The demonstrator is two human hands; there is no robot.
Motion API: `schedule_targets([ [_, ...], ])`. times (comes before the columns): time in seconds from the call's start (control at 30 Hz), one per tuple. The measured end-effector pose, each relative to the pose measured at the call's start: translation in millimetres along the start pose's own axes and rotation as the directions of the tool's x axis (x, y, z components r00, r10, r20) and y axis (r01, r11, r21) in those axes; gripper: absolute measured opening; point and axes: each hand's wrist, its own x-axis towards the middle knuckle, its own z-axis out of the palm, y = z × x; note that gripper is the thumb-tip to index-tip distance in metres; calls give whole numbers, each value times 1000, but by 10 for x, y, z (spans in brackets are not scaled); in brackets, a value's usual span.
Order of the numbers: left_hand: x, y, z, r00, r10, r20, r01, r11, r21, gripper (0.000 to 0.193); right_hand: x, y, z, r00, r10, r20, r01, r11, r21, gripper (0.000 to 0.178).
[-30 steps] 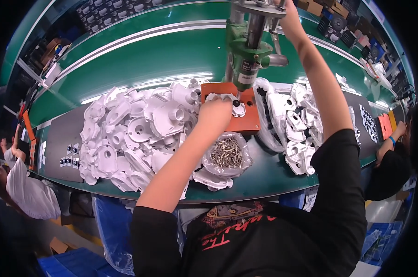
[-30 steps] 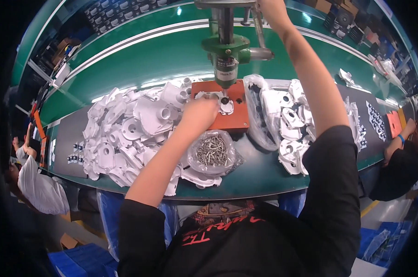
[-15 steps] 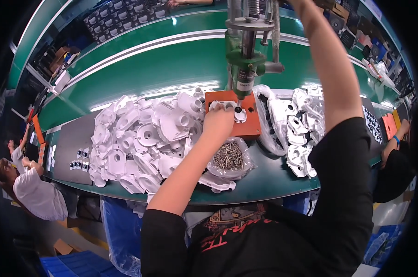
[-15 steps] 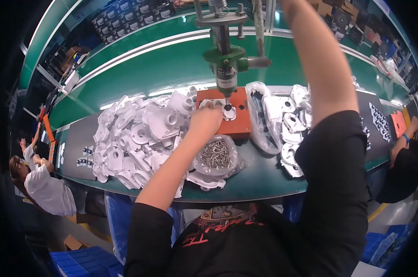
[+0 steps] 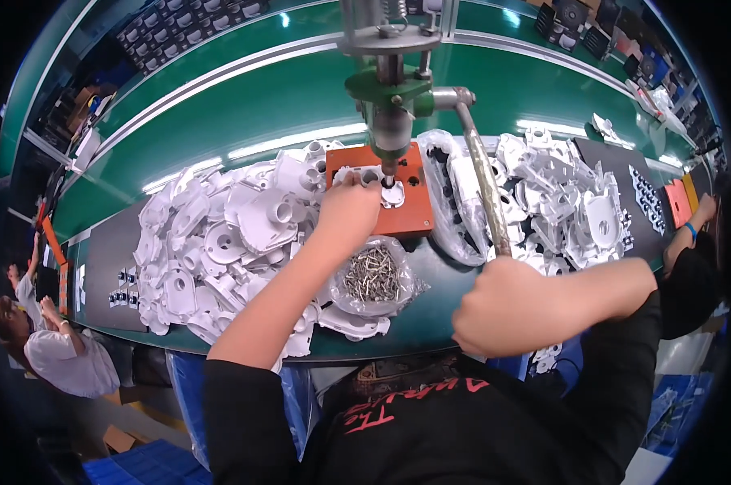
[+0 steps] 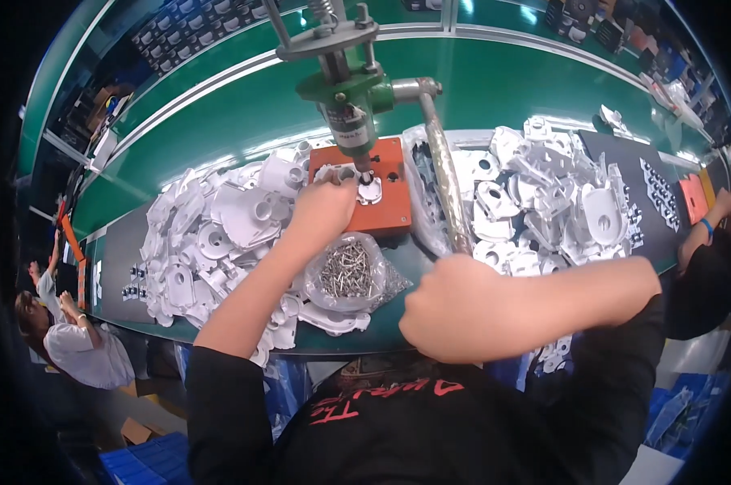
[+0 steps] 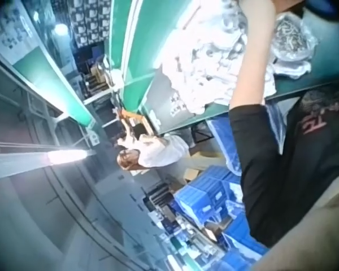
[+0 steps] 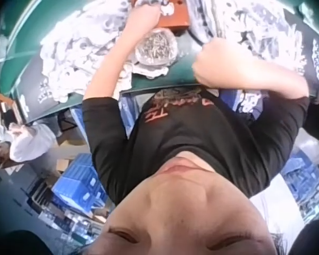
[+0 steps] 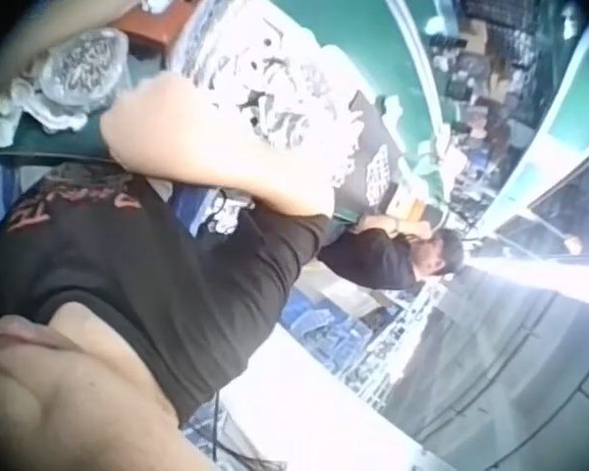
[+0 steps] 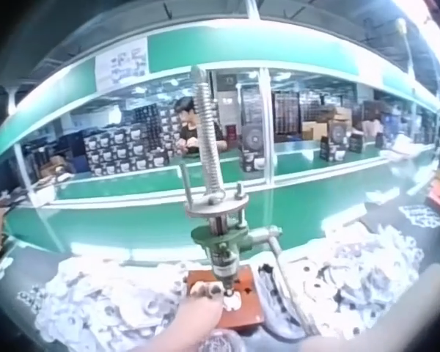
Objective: Assembling white plastic components by inserting metal pins and using a manual press machine.
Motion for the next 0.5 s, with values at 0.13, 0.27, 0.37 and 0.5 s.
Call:
schedule_targets([
  [0.13, 38, -18, 28, 997, 24, 72, -20, 999, -50, 9, 67, 162, -201, 987, -104, 121, 85, 984, 154, 37],
  [0.27, -30, -44, -22, 998, -1, 64, 3, 999, -34, 10, -42, 421, -826, 954, -283, -95, 261, 634, 728, 33],
  [0.37, -19, -87, 12, 999, 24, 34, -23, 1000, -20, 10, -12, 922, -1116, 782, -12, -623, 603, 268, 752, 29],
  [0.5, 13, -164, 134, 999, 19, -50, -23, 997, -75, 17, 319, 1207, -1288, 286, 820, -496, 785, 97, 612, 24],
])
